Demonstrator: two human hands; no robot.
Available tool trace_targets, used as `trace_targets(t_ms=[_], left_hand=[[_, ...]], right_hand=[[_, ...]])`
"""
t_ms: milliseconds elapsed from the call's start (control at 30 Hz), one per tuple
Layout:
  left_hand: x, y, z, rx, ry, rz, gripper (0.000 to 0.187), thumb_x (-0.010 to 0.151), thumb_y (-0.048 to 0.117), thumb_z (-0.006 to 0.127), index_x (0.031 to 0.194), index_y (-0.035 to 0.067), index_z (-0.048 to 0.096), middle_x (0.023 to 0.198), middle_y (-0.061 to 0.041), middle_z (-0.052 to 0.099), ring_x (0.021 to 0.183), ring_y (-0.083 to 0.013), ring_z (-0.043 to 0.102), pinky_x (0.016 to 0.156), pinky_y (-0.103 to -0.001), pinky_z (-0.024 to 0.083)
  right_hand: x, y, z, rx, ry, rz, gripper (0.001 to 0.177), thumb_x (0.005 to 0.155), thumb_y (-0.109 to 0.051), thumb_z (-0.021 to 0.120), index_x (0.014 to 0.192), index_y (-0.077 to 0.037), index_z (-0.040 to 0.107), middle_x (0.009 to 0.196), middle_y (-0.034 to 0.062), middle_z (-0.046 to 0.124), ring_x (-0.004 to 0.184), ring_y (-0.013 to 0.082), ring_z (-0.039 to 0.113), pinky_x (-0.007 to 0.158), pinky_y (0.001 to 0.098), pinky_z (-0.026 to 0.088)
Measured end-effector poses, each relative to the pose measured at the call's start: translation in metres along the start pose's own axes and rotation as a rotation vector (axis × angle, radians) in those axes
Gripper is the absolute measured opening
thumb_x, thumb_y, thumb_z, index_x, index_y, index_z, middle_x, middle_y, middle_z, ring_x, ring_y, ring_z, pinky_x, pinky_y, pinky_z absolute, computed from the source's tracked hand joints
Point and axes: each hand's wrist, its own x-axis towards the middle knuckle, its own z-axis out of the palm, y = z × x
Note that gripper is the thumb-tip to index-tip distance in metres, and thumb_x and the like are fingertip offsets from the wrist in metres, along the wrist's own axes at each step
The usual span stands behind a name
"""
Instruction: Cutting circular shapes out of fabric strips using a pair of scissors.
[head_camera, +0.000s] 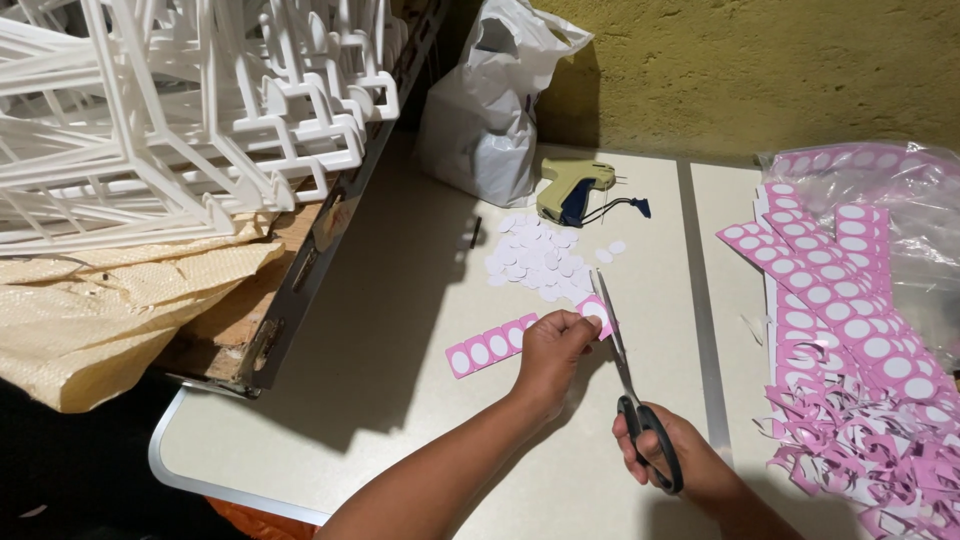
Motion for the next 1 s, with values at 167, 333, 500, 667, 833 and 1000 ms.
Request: trace_targets(t_ms=[167, 333, 500, 667, 833, 1000], left_hand=[[0.000, 0.002, 0.000, -0.034, -0.021, -0.002, 0.017, 0.095, 0.005, 0.068, 0.079, 0.006, 0.062, 0.073, -0.005, 0.059, 0.069, -0.0113, 0.053, 0.073, -0.027, 0.051], [0.002, 0.002, -0.002, -0.010, -0.012, 0.014, 0.015, 0.094, 0.004, 0.068, 0.080, 0.004, 0.064, 0.074, -0.005, 0.061, 0.069, -0.0109, 0.053, 0.072, -0.026, 0.050], [0.003, 0.000, -0.003, 0.005, 0.001, 0.031, 0.012, 0.093, 0.004, 0.070, 0.082, 0.002, 0.067, 0.076, -0.006, 0.065, 0.071, -0.0107, 0.055, 0.072, -0.025, 0.050], [0.000, 0.006, 0.000, 0.001, -0.006, 0.019, 0.013, 0.094, 0.004, 0.069, 0.081, 0.004, 0.065, 0.075, -0.005, 0.062, 0.069, -0.0108, 0.054, 0.072, -0.026, 0.051], [0.004, -0.002, -0.003, -0.009, -0.031, 0.027, 0.015, 0.095, 0.006, 0.067, 0.081, 0.006, 0.061, 0.076, -0.005, 0.060, 0.071, -0.0115, 0.053, 0.074, -0.027, 0.050], [0.007, -0.006, -0.005, -0.013, -0.061, 0.059, 0.015, 0.097, 0.007, 0.063, 0.084, 0.009, 0.055, 0.076, -0.004, 0.058, 0.073, -0.0118, 0.053, 0.074, -0.028, 0.048]], right_hand=[[-0.002, -0.004, 0.002, -0.033, 0.000, -0.021, 0.076, 0.071, -0.058, 0.074, 0.101, 0.012, 0.066, 0.064, 0.0171, 0.063, 0.046, 0.0246, 0.055, 0.042, 0.0351, 0.037], [0.004, 0.008, -0.012, 0.014, -0.079, -0.064, 0.078, 0.073, -0.060, 0.075, 0.103, 0.011, 0.065, 0.066, 0.0157, 0.063, 0.046, 0.0226, 0.055, 0.041, 0.0340, 0.039], [0.002, 0.006, -0.011, 0.012, -0.061, -0.047, 0.075, 0.073, -0.058, 0.077, 0.102, 0.010, 0.065, 0.065, 0.0159, 0.061, 0.047, 0.0235, 0.053, 0.043, 0.0351, 0.039], [0.004, 0.007, -0.013, 0.027, -0.070, -0.056, 0.068, 0.076, -0.052, 0.077, 0.101, 0.010, 0.065, 0.064, 0.0157, 0.062, 0.046, 0.0235, 0.054, 0.042, 0.0355, 0.039], [0.004, 0.008, -0.013, 0.004, -0.069, -0.069, 0.061, 0.081, -0.046, 0.076, 0.101, 0.010, 0.066, 0.064, 0.0160, 0.062, 0.045, 0.0229, 0.054, 0.041, 0.0346, 0.040], [0.000, -0.005, 0.000, -0.132, -0.068, -0.095, 0.077, 0.073, -0.064, 0.071, 0.102, 0.007, 0.066, 0.066, 0.0131, 0.064, 0.047, 0.0202, 0.056, 0.044, 0.0317, 0.039]])
